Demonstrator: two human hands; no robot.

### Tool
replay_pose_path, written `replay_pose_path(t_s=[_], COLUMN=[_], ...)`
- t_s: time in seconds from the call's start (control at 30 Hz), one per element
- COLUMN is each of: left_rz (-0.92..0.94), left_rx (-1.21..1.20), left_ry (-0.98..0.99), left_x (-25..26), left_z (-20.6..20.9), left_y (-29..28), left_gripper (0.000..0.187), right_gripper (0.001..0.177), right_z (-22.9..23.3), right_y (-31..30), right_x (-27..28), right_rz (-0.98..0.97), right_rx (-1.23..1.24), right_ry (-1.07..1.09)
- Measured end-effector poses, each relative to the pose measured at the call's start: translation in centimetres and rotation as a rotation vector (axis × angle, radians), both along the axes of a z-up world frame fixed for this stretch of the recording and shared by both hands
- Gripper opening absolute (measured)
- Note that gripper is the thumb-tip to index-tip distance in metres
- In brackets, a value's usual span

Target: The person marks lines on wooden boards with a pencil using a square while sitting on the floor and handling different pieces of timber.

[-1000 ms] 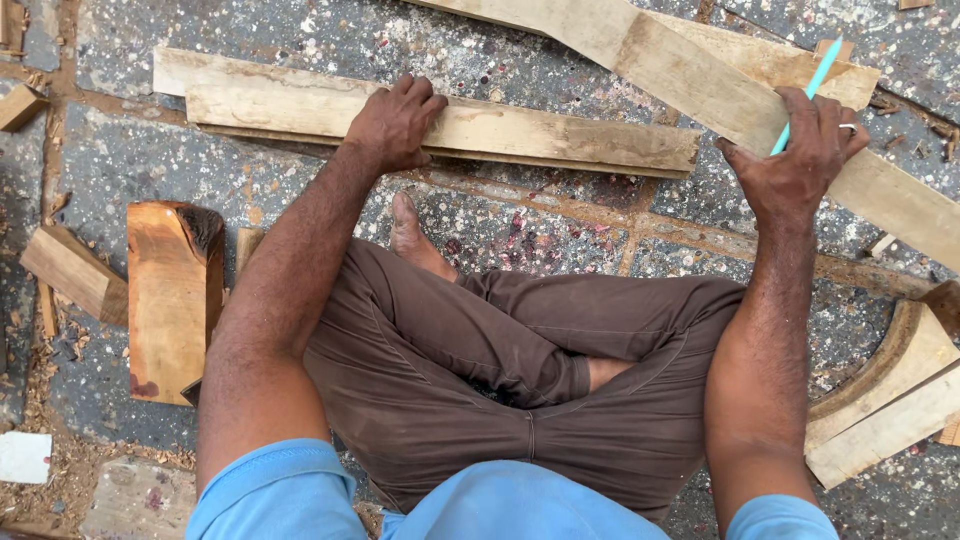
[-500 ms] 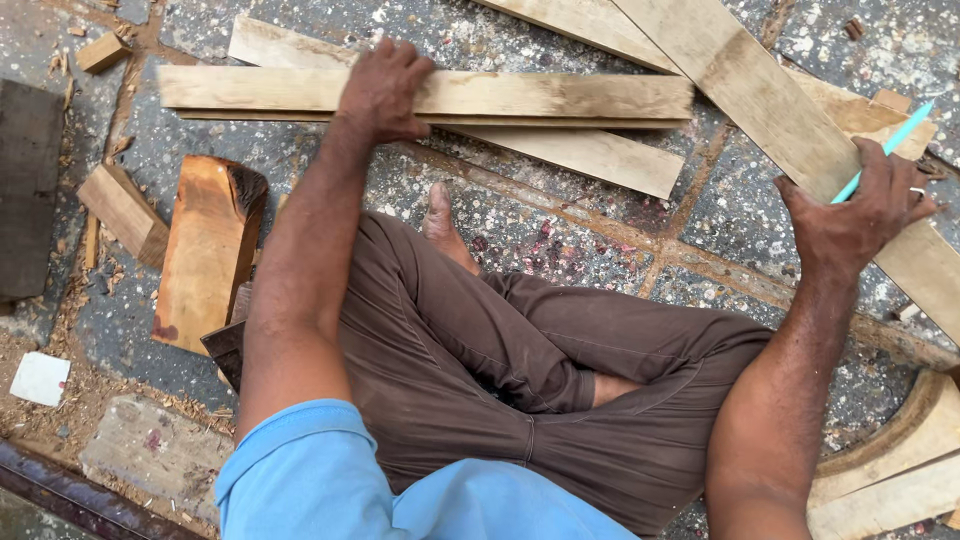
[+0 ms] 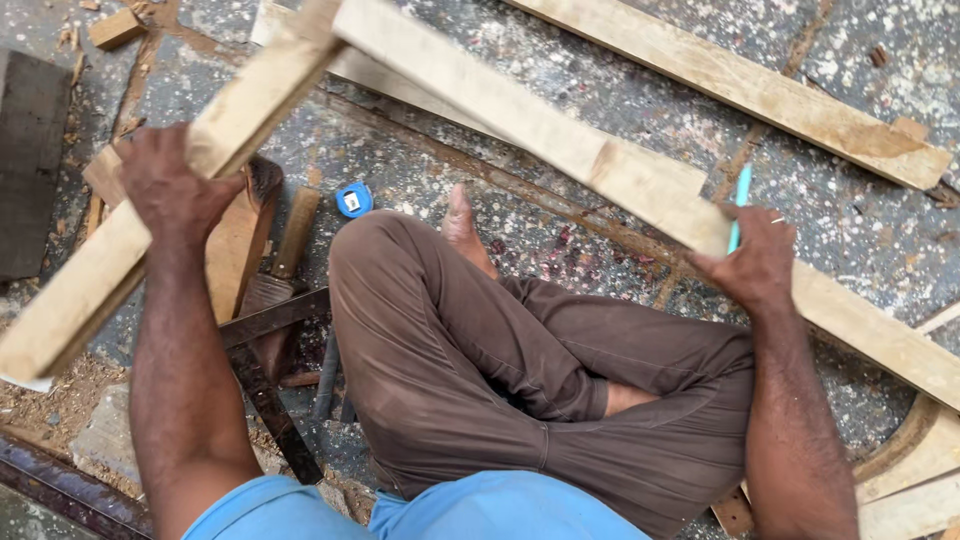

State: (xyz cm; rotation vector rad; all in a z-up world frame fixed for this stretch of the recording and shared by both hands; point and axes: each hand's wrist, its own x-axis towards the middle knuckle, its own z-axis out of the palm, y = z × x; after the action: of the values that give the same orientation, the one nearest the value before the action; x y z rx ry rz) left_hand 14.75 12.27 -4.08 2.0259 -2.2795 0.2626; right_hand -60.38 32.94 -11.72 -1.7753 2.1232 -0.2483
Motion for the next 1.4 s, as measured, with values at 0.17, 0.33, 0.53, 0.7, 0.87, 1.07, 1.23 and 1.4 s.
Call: replay_pose_path(t_s=[0.17, 0.33, 0.53, 0.7, 0.87, 1.07, 1.23, 1.4], left_rz=[0.305, 0.303, 0.354, 0.393, 0.341, 0.294, 0.332, 0.196], left_rx=[-0.061, -0.124, 0.009, 0.144, 0.212, 0.245, 0.332, 0.226], left_ry=[0.052, 0.062, 0.237, 0.32, 0.312, 0.227, 0.171, 0.145], left_x=[5.4, 6.5, 3.2, -1.5, -2.2, -1.5, -3.3, -6.2], left_z=[0.3, -1.1, -2.0, -0.5, 1.3, 1.6, -0.4, -2.9], left_y=[2.8, 3.4, 1.2, 1.5, 3.6, 4.2, 0.0, -8.4], left_gripper=[0.079, 0.081, 0.081, 0.082, 0.085, 0.09, 0.078, 0.09], right_gripper=[0.091, 0.082, 0.066, 0.104, 0.1, 0.097, 0.1, 0.098], right_z=[-0.8, -0.8, -0.8, -2.9, -2.6, -2.1, -3.1, -2.7], right_y=[-1.2, -2.3, -10.0, -18.7, -21.6, -22.1, -23.7, -24.5], right_x=[4.0, 4.8, 9.1, 17.9, 18.5, 12.1, 6.6, 3.5], right_rz=[0.189, 0.29, 0.147, 0.37, 0.272, 0.076, 0.025, -0.208], right_rx=[0.224, 0.185, 0.091, -0.045, 0.147, 0.008, -0.166, -0.145], right_ry=[0.172, 0.156, 0.115, 0.242, 0.19, 0.185, 0.227, 0.163])
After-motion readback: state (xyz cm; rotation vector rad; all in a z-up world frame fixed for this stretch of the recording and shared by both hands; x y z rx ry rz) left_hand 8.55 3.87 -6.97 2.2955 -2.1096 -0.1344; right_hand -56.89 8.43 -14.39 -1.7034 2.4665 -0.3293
